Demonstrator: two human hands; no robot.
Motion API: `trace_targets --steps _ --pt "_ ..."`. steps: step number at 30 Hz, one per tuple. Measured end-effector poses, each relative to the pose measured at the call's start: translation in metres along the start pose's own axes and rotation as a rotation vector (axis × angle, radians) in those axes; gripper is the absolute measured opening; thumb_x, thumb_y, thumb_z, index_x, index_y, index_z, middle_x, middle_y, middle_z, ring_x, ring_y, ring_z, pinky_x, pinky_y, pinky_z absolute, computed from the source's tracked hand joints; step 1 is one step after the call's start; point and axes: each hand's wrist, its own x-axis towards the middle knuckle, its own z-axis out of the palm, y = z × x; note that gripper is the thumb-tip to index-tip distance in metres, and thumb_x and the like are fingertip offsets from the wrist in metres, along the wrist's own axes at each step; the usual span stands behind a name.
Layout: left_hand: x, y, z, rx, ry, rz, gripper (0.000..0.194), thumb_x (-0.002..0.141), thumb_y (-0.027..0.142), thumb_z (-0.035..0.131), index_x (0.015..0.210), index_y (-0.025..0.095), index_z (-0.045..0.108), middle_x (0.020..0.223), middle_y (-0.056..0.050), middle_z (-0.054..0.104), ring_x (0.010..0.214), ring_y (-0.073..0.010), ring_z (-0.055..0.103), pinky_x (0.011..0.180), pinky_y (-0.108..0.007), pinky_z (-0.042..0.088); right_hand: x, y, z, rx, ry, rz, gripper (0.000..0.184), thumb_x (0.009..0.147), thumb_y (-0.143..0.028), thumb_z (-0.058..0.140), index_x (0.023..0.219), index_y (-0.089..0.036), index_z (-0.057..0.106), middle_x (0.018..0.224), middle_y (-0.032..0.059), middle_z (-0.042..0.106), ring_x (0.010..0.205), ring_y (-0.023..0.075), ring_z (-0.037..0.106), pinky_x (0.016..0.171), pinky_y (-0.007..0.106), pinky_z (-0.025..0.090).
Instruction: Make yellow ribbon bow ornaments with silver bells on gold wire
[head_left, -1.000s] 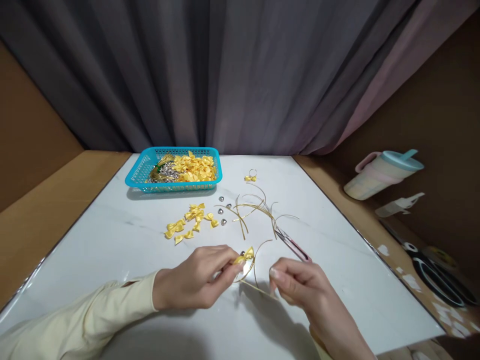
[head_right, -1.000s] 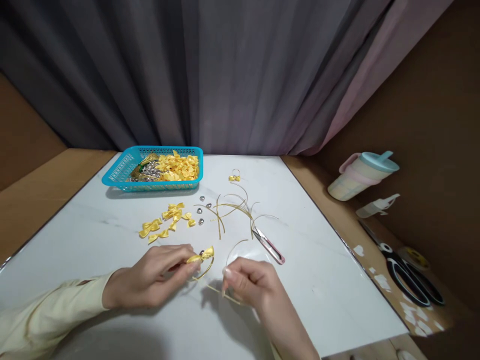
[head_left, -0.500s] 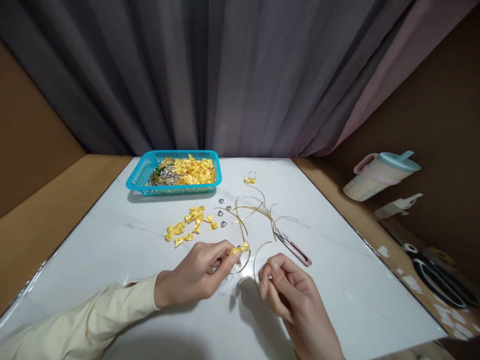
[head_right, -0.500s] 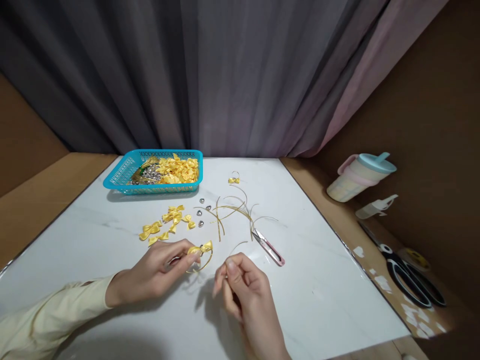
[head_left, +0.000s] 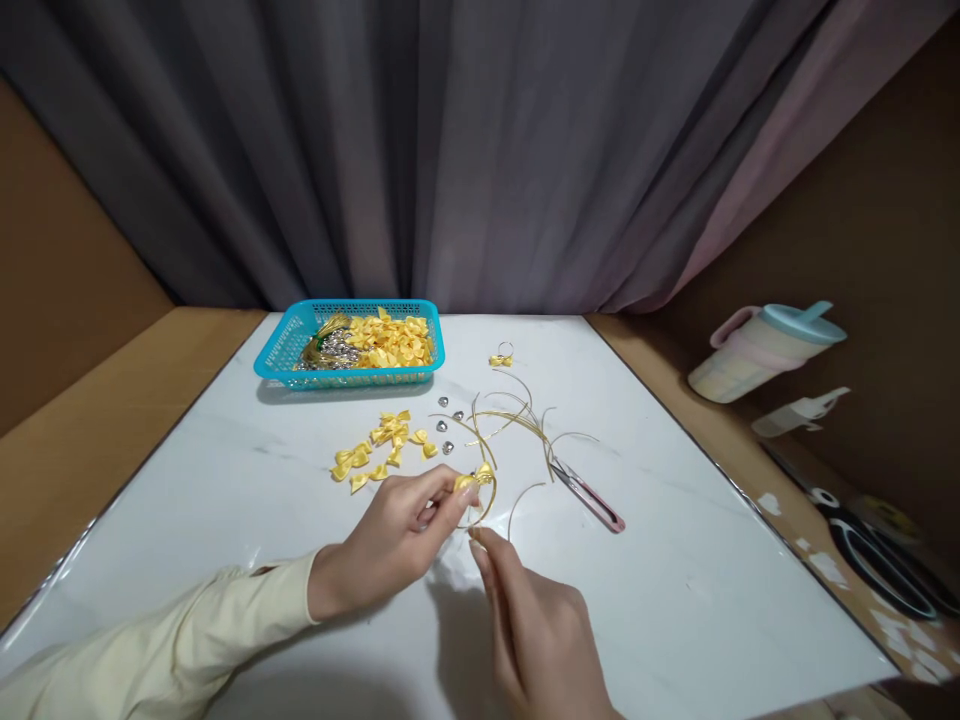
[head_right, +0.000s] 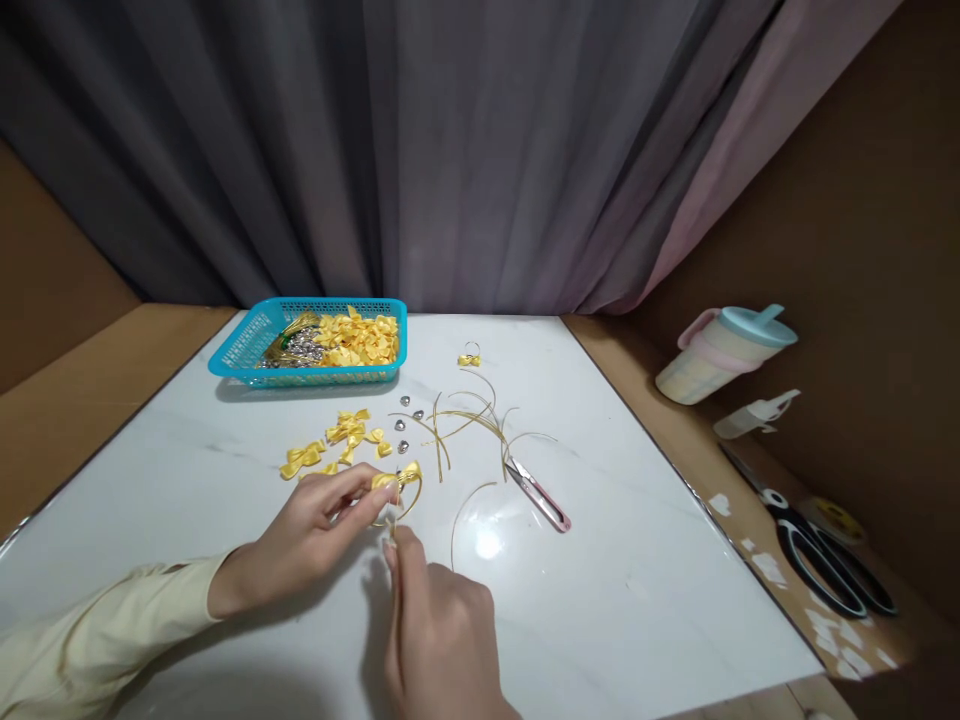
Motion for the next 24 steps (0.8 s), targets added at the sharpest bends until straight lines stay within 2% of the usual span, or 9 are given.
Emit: trace_targets --steps 2,5,8,12,15,17,20,22,24 --pt "0.001 0.0 -0.001 -0.003 0.006 -0.014 0.026 0.09 0.025 0.041 0.068 0.016 0.05 0.053 0.007 0.038 0.046 -0.0074 0.035 0.045 -0.019 0.028 0.004 -0.001 -0.005 0.115 0.08 0.0 0.023 0.09 -0.017 0.039 0.092 -0.017 0.062 0.057 0.0031 0.054 0.048 0.0137 0.047 0.049 0.024 0.034" --pt "0.0 0.001 -0.002 0.005 0.02 -0.016 0.025 0.09 0.025 0.041 0.068 0.016 0.051 0.052 0.007 0.037 0.045 -0.0075 0.035 0.044 -0.019 0.028 0.009 -0.004 -0.017 0.396 0.119 0.157 0.023 0.09 -0.021 0.044 0.073 -0.019 0.059 0.053 0.0 0.049 0.049 0.0124 0.046 0.049 0.023 0.035" --pt "-0.001 0.001 -0.001 0.012 0.025 -0.003 0.026 0.09 0.024 0.041 0.068 0.016 0.051 0.05 0.007 0.035 0.044 -0.0077 0.033 0.043 -0.02 0.027 0.011 -0.008 -0.023 0.581 0.176 0.248 0.021 0.089 -0.029 0.051 0.071 -0.02 0.06 0.055 -0.0002 0.049 0.052 0.0136 0.046 0.05 0.024 0.036" --pt "-0.002 0.002 0.0 0.01 0.029 0.025 0.024 0.09 0.024 0.041 0.07 0.016 0.052 0.051 0.007 0.037 0.044 -0.0074 0.034 0.043 -0.019 0.027 0.014 -0.009 -0.022 0.656 0.316 0.21 0.014 0.088 -0.026 0.053 0.078 -0.022 0.062 0.058 0.0016 0.054 0.066 0.018 0.049 0.061 0.029 0.039" --pt "-0.001 0.002 -0.001 0.023 0.061 0.029 0.025 0.089 0.022 0.041 0.067 0.016 0.05 0.05 0.007 0.034 0.043 -0.0068 0.032 0.042 -0.019 0.026 0.017 -0.005 -0.023 0.664 0.323 0.239 0.019 0.089 -0.025 0.053 0.071 -0.023 0.06 0.055 0.0011 0.054 0.07 0.019 0.049 0.064 0.031 0.039" --pt "0.0 0.001 -0.001 0.03 0.068 0.029 0.024 0.089 0.021 0.041 0.067 0.016 0.05 0.05 0.007 0.034 0.043 -0.0069 0.032 0.042 -0.019 0.026 0.017 -0.001 -0.025 0.637 0.316 0.174 0.021 0.087 -0.029 0.055 0.067 -0.023 0.061 0.066 0.0032 0.057 0.081 0.0209 0.05 0.073 0.035 0.04" --pt "0.001 0.001 0.0 0.027 0.058 0.019 0.025 0.09 0.022 0.041 0.068 0.016 0.05 0.05 0.007 0.036 0.044 -0.0072 0.034 0.043 -0.019 0.027 0.016 0.002 -0.028 0.637 0.292 0.042 0.025 0.084 -0.035 0.059 0.063 -0.023 0.063 0.09 0.0066 0.059 0.105 0.0255 0.048 0.091 0.044 0.035" --pt "0.001 0.002 0.001 0.024 0.058 0.021 0.025 0.09 0.023 0.04 0.068 0.016 0.05 0.05 0.007 0.035 0.044 -0.0075 0.034 0.043 -0.019 0.027 0.014 0.001 -0.026 0.78 0.208 0.019 0.028 0.086 -0.035 0.055 0.062 -0.021 0.06 0.082 0.0055 0.061 0.093 0.0234 0.057 0.092 0.046 0.036" --pt "0.0 0.004 0.001 0.019 0.06 0.035 0.025 0.09 0.023 0.039 0.069 0.016 0.051 0.051 0.006 0.036 0.044 -0.0076 0.034 0.043 -0.019 0.027 0.014 -0.001 -0.023 0.958 0.106 0.059 0.029 0.089 -0.034 0.05 0.063 -0.021 0.055 0.063 0.0012 0.056 0.066 0.0179 0.059 0.083 0.044 0.043"
